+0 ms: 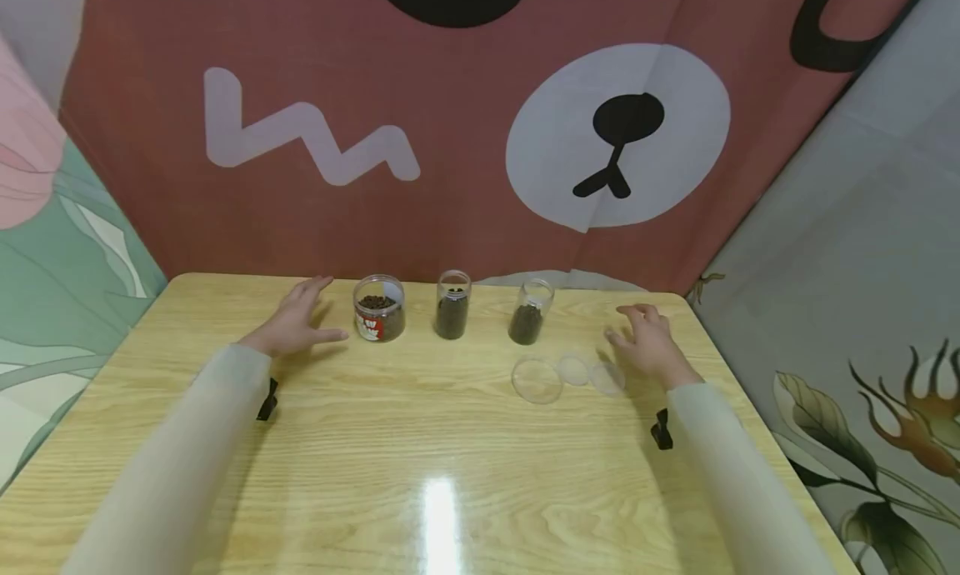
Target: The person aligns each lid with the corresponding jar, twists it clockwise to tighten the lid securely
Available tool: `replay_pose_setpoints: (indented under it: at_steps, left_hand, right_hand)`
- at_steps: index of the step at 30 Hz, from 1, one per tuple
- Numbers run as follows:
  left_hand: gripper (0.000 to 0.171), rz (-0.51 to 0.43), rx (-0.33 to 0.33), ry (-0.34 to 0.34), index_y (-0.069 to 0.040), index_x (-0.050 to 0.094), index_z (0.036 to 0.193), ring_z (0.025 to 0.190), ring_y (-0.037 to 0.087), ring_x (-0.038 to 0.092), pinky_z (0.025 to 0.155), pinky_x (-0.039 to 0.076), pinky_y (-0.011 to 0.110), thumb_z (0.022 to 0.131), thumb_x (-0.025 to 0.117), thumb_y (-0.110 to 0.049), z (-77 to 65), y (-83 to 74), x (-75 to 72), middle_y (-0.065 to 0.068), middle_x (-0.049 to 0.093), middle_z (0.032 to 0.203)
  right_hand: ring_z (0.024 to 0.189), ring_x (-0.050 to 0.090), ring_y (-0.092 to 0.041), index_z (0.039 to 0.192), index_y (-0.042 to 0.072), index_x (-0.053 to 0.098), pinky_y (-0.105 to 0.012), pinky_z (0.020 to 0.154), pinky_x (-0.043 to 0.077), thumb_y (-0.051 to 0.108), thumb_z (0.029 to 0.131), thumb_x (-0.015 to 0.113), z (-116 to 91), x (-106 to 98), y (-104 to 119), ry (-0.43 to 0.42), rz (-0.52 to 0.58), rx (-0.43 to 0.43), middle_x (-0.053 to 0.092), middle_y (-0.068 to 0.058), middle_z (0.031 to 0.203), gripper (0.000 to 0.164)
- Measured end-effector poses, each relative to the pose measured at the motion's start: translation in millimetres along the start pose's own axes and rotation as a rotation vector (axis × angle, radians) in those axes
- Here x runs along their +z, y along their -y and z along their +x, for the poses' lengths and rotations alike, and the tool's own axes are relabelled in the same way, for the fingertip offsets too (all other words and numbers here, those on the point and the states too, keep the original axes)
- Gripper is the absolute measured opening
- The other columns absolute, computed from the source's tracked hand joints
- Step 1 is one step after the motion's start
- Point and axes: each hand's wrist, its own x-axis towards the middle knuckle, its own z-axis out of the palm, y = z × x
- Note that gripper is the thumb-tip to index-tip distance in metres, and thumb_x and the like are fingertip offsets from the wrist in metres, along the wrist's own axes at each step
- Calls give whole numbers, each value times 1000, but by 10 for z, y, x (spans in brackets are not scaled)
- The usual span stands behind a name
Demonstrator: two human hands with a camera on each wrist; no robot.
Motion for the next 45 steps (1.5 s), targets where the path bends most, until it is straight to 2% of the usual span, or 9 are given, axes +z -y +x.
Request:
replay_pose_setpoints:
  at_steps: [4, 10, 16, 24, 35, 38, 45]
  left_hand:
    - [116, -76, -6, 23, -5, 3, 163, 150, 51, 4, 116, 13, 74, 87, 80, -46, 46, -37, 39, 29, 3, 165]
    - [116, -222, -15, 56, -6, -3, 163, 150, 51, 8, 116, 17, 71, 89, 80, -41, 75, -109, 67, 26, 2, 165]
    - [115, -323, -9, 76, -6, -8, 162, 149, 52, 9, 118, 20, 67, 92, 78, -34, 63, -204, 119, 26, 0, 165]
    - [115, -442, -23, 73, -9, -10, 162, 150, 52, 10, 118, 24, 64, 92, 78, -31, 83, -262, 223, 24, -1, 166]
    - [113, -550, -29, 62, -11, -10, 162, 152, 45, 12, 121, 22, 59, 92, 78, -29, 132, -304, 294, 19, -2, 168]
    - [109, -568, -27, 60, -11, -6, 163, 152, 45, 13, 121, 22, 60, 94, 76, -29, 134, -288, 316, 20, 0, 168]
    - [101, -584, -17, 53, -12, 1, 164, 151, 47, 15, 119, 26, 61, 96, 74, -28, 149, -243, 365, 21, 5, 167]
  right_hand:
    - [134, 29, -56, 149, -5, 40, -72, 104, 35, 25, 103, 58, -28, 64, 54, -51, 54, -77, 27, -35, 150, 57]
    - [129, 41, -53, 144, -7, 45, -67, 103, 41, 14, 102, 60, -72, 134, 149, -85, 86, -130, 37, -34, 143, 49]
    - [120, 49, -51, 142, -6, 48, -62, 97, 48, 13, 101, 63, -98, 173, 277, -101, 128, -168, 42, -31, 139, 47]
    - [121, 49, -47, 140, -4, 50, -58, 98, 49, 10, 101, 61, -178, 242, 484, -104, 162, -189, 45, -28, 137, 43]
    - [116, 53, -42, 138, -4, 53, -56, 95, 52, 8, 100, 62, -240, 384, 665, -105, 194, -262, 50, -24, 133, 41]
    - [117, 53, -42, 140, -4, 53, -56, 97, 51, 8, 100, 62, -261, 411, 709, -73, 205, -292, 50, -24, 133, 42]
    - [125, 52, -41, 143, 1, 52, -58, 102, 48, 17, 97, 71, -299, 447, 844, 29, 179, -318, 49, -20, 138, 52]
